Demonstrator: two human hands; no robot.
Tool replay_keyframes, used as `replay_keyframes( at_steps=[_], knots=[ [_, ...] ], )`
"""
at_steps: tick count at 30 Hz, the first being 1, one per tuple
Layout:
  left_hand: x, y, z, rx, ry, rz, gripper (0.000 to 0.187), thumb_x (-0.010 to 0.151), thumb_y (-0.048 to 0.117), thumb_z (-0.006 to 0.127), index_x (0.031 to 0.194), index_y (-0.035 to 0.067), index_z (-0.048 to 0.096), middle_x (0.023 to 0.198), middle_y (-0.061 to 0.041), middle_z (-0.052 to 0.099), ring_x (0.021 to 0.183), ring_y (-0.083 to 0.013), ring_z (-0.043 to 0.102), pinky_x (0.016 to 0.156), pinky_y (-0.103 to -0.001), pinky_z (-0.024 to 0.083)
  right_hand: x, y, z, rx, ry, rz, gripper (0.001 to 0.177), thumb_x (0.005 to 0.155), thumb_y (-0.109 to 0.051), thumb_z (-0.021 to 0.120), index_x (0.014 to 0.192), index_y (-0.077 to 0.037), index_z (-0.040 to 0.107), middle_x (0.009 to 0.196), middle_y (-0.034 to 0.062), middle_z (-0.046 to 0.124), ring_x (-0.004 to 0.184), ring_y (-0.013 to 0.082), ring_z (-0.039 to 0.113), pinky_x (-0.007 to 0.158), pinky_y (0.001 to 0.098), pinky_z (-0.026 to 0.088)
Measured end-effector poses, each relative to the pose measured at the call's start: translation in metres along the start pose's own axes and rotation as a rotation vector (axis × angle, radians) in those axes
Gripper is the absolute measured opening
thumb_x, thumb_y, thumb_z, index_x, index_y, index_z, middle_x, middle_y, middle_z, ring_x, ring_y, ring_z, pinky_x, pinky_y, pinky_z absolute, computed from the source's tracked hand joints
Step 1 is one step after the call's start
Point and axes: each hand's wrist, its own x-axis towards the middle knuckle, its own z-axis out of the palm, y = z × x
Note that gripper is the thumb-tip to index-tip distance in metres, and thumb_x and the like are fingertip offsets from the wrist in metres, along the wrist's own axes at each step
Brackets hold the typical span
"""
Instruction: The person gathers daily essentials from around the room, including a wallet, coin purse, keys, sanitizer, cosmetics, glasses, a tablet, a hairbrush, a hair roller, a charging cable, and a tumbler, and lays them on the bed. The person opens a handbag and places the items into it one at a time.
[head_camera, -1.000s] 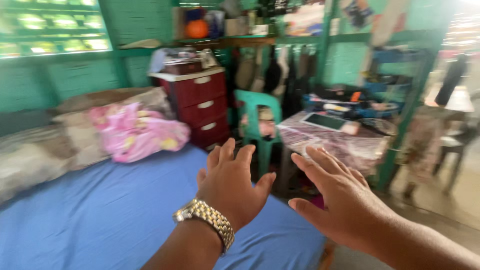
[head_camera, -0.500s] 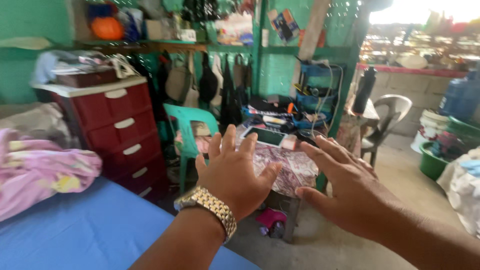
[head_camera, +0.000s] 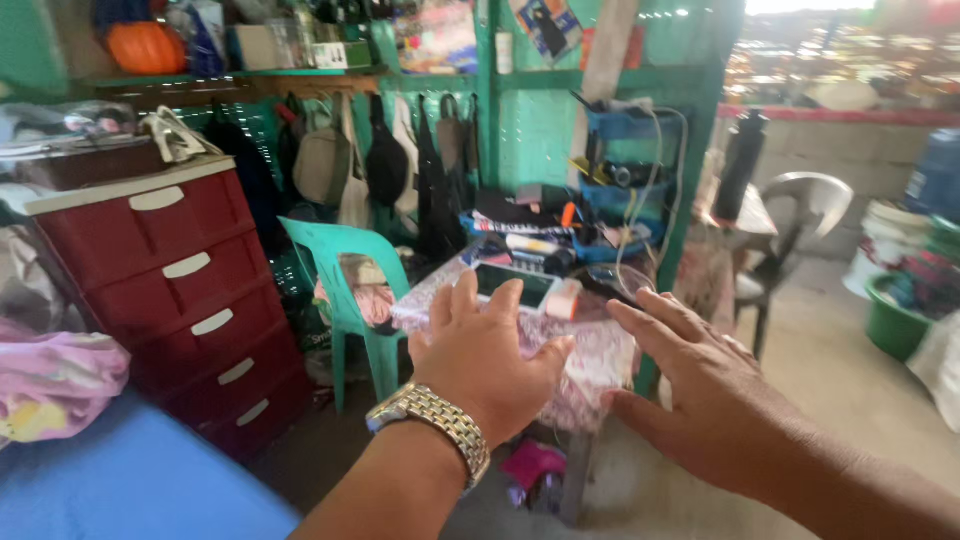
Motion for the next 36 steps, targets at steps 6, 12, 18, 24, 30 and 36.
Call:
replay_keyframes(
  at_steps=[6, 12, 18, 24, 30, 36],
  knots=[
    [0.088, 0.031, 0.058, -0.204, 0.103, -0.176, 0.084, 0.077, 0.056, 0.073, 0.147, 0.017, 0.048, 0.148, -0.019, 0.041, 0.142, -0.0393, 0.034, 0.113, -0.049, 0.036, 0.051, 0.109, 0.006, 0.036, 0.017, -0.103, 0.085, 0.084, -0.050, 0.078, 0.153, -0.013, 0.045, 0.162, 0.0206, 0.035, 0.146, 0.0407, 0.032, 0.108, 0.0533, 0.027],
    [0.132, 0.053, 0.099, -0.144, 0.077, -0.287, 0.083, 0.079, 0.058, 0.072, 0.147, 0.018, 0.048, 0.150, -0.018, 0.039, 0.142, -0.0387, 0.034, 0.114, -0.049, 0.036, 0.090, 0.177, 0.017, 0.115, -0.052, -0.029, 0.088, 0.079, -0.045, 0.078, 0.155, -0.015, 0.043, 0.162, 0.0200, 0.032, 0.145, 0.0401, 0.032, 0.112, 0.0522, 0.027],
    [0.168, 0.057, 0.106, -0.050, 0.129, -0.260, 0.083, 0.078, 0.053, 0.073, 0.148, 0.018, 0.047, 0.159, -0.016, 0.033, 0.145, -0.0373, 0.029, 0.112, -0.052, 0.034, 0.120, 0.198, 0.047, 0.149, -0.066, -0.072, 0.090, 0.080, -0.047, 0.079, 0.155, -0.014, 0.041, 0.162, 0.0213, 0.030, 0.143, 0.0440, 0.030, 0.109, 0.0546, 0.024],
    [0.210, 0.038, 0.123, -0.084, 0.089, -0.333, 0.083, 0.080, 0.052, 0.072, 0.150, 0.018, 0.045, 0.154, -0.017, 0.034, 0.145, -0.0381, 0.029, 0.113, -0.053, 0.035, 0.160, 0.223, 0.086, 0.193, -0.116, -0.145, 0.089, 0.080, -0.045, 0.078, 0.154, -0.010, 0.041, 0.161, 0.0242, 0.030, 0.143, 0.0440, 0.031, 0.110, 0.0538, 0.025],
    [0.278, -0.015, 0.166, -0.150, 0.073, -0.394, 0.080, 0.080, 0.051, 0.072, 0.144, 0.013, 0.045, 0.151, -0.016, 0.039, 0.146, -0.0373, 0.030, 0.111, -0.051, 0.038, 0.218, 0.258, 0.161, 0.200, -0.129, -0.127, 0.088, 0.078, -0.044, 0.078, 0.154, -0.013, 0.047, 0.162, 0.0221, 0.036, 0.145, 0.0411, 0.037, 0.113, 0.0505, 0.030],
    [0.359, -0.080, 0.215, -0.200, -0.022, -0.517, 0.077, 0.082, 0.052, 0.072, 0.144, 0.013, 0.048, 0.145, -0.021, 0.046, 0.140, -0.0398, 0.040, 0.115, -0.048, 0.037, 0.289, 0.282, 0.240, 0.261, -0.236, -0.127, 0.083, 0.078, -0.039, 0.077, 0.150, -0.011, 0.046, 0.159, 0.0242, 0.035, 0.148, 0.0426, 0.032, 0.110, 0.0485, 0.029]
  ],
)
